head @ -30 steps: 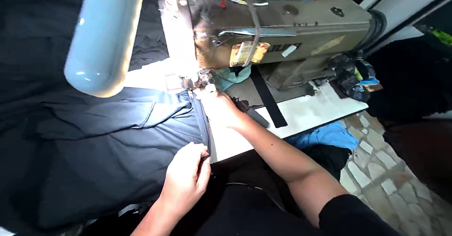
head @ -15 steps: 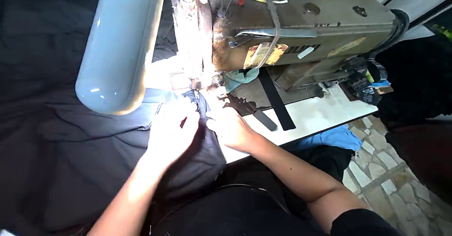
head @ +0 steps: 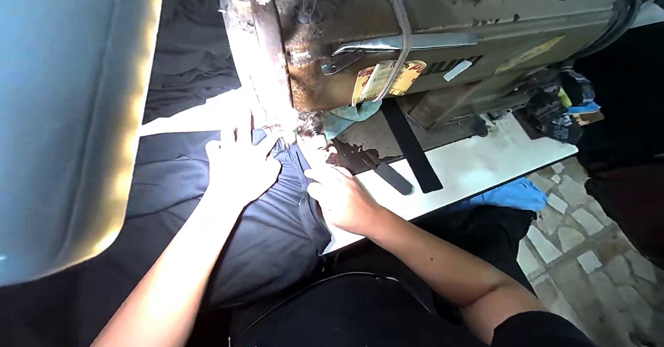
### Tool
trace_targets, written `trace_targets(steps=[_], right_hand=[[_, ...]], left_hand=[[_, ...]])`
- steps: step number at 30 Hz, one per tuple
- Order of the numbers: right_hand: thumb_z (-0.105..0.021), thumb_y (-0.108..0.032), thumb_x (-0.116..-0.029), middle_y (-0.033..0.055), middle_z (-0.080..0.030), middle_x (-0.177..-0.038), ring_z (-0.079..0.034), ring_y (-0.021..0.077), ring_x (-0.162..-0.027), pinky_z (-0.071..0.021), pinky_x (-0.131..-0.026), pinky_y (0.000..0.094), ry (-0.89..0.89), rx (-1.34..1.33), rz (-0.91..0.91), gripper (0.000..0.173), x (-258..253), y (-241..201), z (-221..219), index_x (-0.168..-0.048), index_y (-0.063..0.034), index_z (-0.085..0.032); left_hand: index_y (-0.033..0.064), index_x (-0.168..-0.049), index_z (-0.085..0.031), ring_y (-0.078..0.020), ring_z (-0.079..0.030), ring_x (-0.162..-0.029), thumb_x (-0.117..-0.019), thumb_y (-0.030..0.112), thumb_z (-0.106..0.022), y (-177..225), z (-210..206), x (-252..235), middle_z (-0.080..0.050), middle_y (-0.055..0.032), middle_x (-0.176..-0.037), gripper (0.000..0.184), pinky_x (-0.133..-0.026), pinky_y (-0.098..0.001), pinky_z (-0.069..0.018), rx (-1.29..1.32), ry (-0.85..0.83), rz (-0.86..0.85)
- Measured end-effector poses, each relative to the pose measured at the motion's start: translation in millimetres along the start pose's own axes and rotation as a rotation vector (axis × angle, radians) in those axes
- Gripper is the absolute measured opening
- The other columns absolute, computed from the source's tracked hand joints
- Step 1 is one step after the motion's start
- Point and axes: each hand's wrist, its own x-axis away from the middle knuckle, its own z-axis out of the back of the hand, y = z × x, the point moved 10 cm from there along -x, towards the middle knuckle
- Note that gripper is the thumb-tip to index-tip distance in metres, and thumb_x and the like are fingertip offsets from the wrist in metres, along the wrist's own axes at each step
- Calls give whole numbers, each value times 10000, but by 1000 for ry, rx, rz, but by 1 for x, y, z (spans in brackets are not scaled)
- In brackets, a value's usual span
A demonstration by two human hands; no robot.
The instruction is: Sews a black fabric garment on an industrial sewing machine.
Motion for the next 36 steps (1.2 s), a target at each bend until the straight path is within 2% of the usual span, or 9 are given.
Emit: trace_targets(steps=[5, 9, 11, 15, 22, 26, 29, 31, 36], right_hand=[[-587, -27, -902, 160, -739, -1161, -692, 324, -1129, -542, -933, 501, 38, 25, 17, 157, -1, -2, -2, -884, -56, -740], [-622, -33, -912, 144, -725, -1199, -661, 315, -1180, -513, -974, 524, -64, -5, -19, 140, -2, -3, -8, -925, -72, -756], [-634, -35, -928, 135, -722, -1208, -650, 314, -1198, -501, -992, 517, -81, -5, -10, 148, -2, -4, -8, -973, -78, -768], [-663, -32, -921, 133, -749, -1103, -653, 338, -1192, -457, -1082, 503, -61, 31, 71, 182, -12, -18, -10, -1030, -87, -797], [-622, -11, -949, 150, -717, -987, -649, 339, -1122, -430, -1090, 481, -287, 37, 72, 181, -16, -19, -10, -1065, -39, -759], [-671, 31, -888, 148, -695, -831, -692, 324, -948, -521, -941, 459, -117, -57, 177, 89, -13, -25, -1, -872, -14, -746], [-690, -5, -885, 125, -676, -773, -681, 300, -866, -522, -872, 452, -119, -57, 182, 73, -12, -22, -3, -846, -28, -747], [-672, -22, -901, 126, -692, -863, -681, 295, -949, -524, -928, 460, -138, -36, 157, 74, -10, -21, -3, -872, -51, -734], [-649, -33, -895, 124, -708, -931, -683, 295, -998, -549, -885, 453, -47, 19, 195, 86, -6, -21, -2, -888, -65, -729]], left_hand=[[233, -1287, -701, -524, -379, -1418, -898, 355, -438, -8, -8, -8, -473, -303, -1483, 485, -906, -734, -365, 29, 23, -47], [92, -1204, -698, -525, -563, -1207, -969, 409, -422, -18, -21, 10, -610, -266, -1303, 482, -884, -757, -409, 53, 189, -176], [74, -1257, -690, -539, -526, -1254, -966, 418, -377, -6, -13, 25, -574, -283, -1368, 548, -960, -754, -361, 92, 222, -261], [-52, -920, -699, -548, -523, -1280, -970, 313, -413, -6, -11, 55, -614, -335, -1288, 467, -1036, -685, -382, 194, 259, -419], [-88, -847, -643, -570, -546, -1212, -932, 327, -394, -10, -5, 34, -608, -361, -1221, 492, -992, -710, -391, 98, 220, -385], [-72, -894, -696, -520, -520, -1301, -938, 279, -415, 37, 25, 54, -632, -317, -1277, 452, -1093, -647, -352, 234, 267, -357], [-43, -1243, -673, -382, -596, -1274, -929, 189, -406, 70, 16, 66, -664, -226, -1296, 474, -1082, -524, -440, 430, 176, -430], [-30, -1434, -543, -414, -511, -1379, -868, 183, -444, 67, -7, 64, -592, -210, -1429, 613, -1131, -574, -390, 396, 20, -347], [-54, -1447, -517, -443, -443, -1434, -862, 219, -489, 65, -17, 66, -529, -223, -1496, 646, -1139, -627, -353, 250, -24, -267]])
